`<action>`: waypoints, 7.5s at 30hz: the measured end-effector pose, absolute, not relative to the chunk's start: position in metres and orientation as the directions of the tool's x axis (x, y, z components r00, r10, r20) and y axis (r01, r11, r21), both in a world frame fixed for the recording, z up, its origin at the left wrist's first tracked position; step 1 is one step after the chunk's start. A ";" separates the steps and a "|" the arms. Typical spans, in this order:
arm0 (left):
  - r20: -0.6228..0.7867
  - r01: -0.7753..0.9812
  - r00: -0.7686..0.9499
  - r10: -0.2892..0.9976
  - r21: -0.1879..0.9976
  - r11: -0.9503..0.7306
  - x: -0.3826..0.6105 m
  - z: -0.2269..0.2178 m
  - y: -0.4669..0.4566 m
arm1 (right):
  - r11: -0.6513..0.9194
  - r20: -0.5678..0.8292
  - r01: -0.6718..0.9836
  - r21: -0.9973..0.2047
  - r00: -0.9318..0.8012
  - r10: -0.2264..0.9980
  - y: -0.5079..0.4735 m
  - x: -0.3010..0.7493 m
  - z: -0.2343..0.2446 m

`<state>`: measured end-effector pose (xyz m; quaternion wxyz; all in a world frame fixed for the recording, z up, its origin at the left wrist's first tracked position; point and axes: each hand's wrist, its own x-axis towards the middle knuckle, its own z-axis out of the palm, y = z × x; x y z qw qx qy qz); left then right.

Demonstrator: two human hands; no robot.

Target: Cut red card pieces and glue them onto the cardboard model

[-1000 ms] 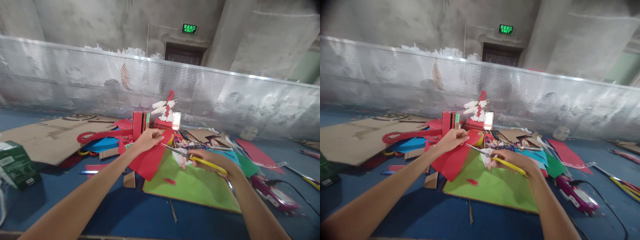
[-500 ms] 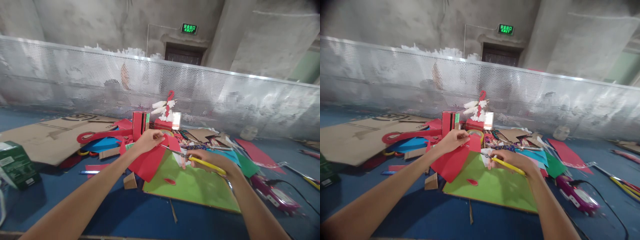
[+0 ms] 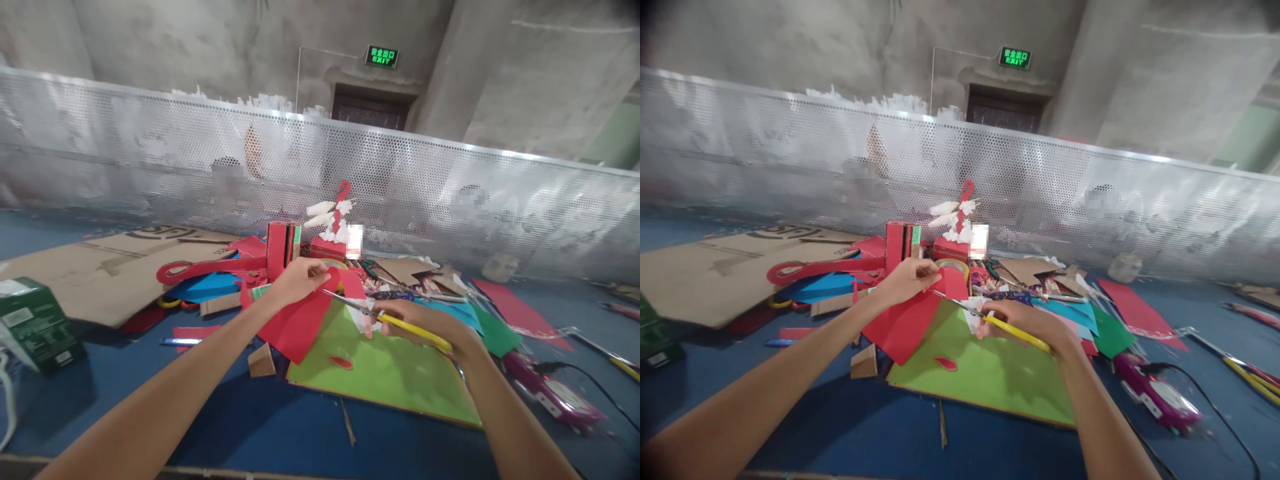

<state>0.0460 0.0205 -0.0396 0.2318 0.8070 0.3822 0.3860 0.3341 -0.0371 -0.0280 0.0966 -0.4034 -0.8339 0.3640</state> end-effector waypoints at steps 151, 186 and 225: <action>0.417 0.443 0.291 0.861 0.739 -0.507 0.019 -0.086 0.079 | 0.421 0.101 0.788 -0.450 -0.423 0.900 -0.043 0.329 -0.028; 0.251 0.199 0.475 0.843 0.903 -0.381 0.026 -0.019 0.012 | 0.354 0.362 -0.308 -0.883 0.033 0.931 -0.002 0.234 -0.034; -0.016 0.822 0.505 0.863 0.312 -0.476 -0.023 0.005 0.021 | 0.403 0.218 0.414 -0.816 -0.425 0.879 0.021 0.272 -0.060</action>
